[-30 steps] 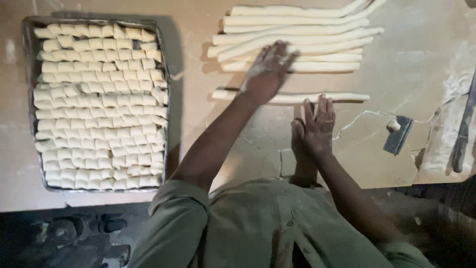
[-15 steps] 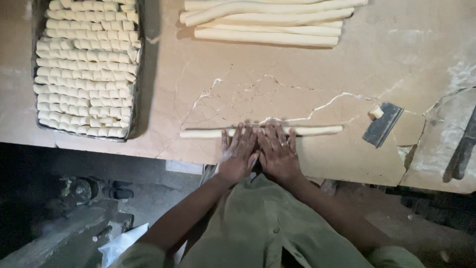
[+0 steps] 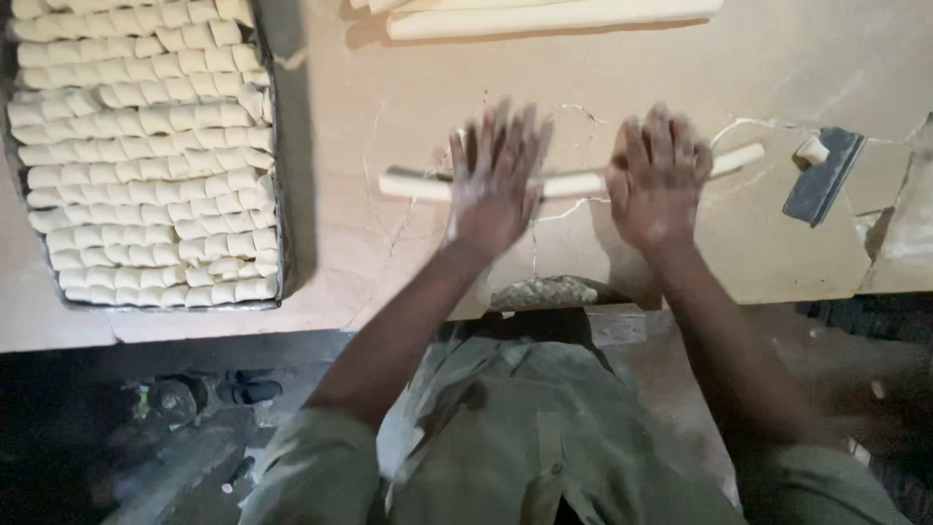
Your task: The person rolls a long rope of dough on the table, cuts it into small pieces using a dough scraper, and places the cut pieces into a tray filled with similar dough pieces. They repeat this cycle with additional dough ropes, occasionally pressing the pieces in the tray flat.
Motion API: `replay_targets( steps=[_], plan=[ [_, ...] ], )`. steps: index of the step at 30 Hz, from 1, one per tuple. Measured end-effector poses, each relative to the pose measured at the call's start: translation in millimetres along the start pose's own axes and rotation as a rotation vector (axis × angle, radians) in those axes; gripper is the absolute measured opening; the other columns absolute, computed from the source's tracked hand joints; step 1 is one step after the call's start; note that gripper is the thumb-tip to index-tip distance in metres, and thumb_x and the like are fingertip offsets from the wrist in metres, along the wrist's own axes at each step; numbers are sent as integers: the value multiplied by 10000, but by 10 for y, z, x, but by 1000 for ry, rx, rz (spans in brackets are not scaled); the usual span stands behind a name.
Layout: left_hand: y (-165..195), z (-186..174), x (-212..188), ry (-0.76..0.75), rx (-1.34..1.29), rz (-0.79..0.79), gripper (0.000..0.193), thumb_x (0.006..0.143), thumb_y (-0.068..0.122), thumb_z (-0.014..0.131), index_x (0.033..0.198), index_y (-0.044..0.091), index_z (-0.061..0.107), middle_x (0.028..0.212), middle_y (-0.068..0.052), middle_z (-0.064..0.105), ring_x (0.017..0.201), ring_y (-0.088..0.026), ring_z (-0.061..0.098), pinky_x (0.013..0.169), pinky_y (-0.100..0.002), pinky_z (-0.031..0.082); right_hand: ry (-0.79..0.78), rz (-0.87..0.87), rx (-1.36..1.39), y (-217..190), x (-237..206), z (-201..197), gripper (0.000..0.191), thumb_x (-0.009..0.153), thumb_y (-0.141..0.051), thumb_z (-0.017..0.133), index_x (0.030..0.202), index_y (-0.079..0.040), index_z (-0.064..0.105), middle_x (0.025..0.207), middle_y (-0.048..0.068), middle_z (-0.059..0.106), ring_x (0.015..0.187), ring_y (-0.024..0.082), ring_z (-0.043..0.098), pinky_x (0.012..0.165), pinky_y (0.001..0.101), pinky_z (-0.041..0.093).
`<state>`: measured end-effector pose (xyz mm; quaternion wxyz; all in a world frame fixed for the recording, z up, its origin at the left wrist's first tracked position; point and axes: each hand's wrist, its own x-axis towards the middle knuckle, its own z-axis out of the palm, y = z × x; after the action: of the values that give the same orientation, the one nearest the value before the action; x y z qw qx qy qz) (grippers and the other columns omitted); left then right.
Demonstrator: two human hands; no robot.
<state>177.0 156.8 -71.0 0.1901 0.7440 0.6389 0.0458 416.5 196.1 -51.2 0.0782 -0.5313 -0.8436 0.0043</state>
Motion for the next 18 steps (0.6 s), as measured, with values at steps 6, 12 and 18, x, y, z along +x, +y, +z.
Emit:
replay_targets(
  steps=[6, 12, 18],
  plan=[
    [263, 8, -1539, -9, -236, 213, 670, 1025, 330, 529, 1624, 103, 331, 1718, -124, 208, 1601, -385, 140, 1240, -690, 50, 64, 150, 192, -943, -1259, -137, 629, 1118, -385, 524, 1577, -2, 329, 1653, 365, 203, 1569, 557, 156, 1261, 699, 108],
    [-197, -23, -721, 74, -55, 114, 730, 993, 398, 474, 1637, 106, 294, 1716, -150, 199, 1580, -407, 126, 1235, -674, 28, -103, 74, 66, -1319, -69, -125, 603, 1022, -450, 520, 1558, -184, 443, 1656, 263, 245, 1508, 510, 189, 1143, 744, 86],
    [-935, -349, 432, 147, 206, 24, 725, 1080, 413, 455, 1701, 99, 254, 1758, -138, 189, 1638, -367, 45, 1269, -692, -41, -121, 393, 21, -740, 1129, -150, 647, 1072, -484, 476, 1582, -92, 403, 1631, 263, 287, 1470, 498, 288, 1120, 739, 208]
  ],
)
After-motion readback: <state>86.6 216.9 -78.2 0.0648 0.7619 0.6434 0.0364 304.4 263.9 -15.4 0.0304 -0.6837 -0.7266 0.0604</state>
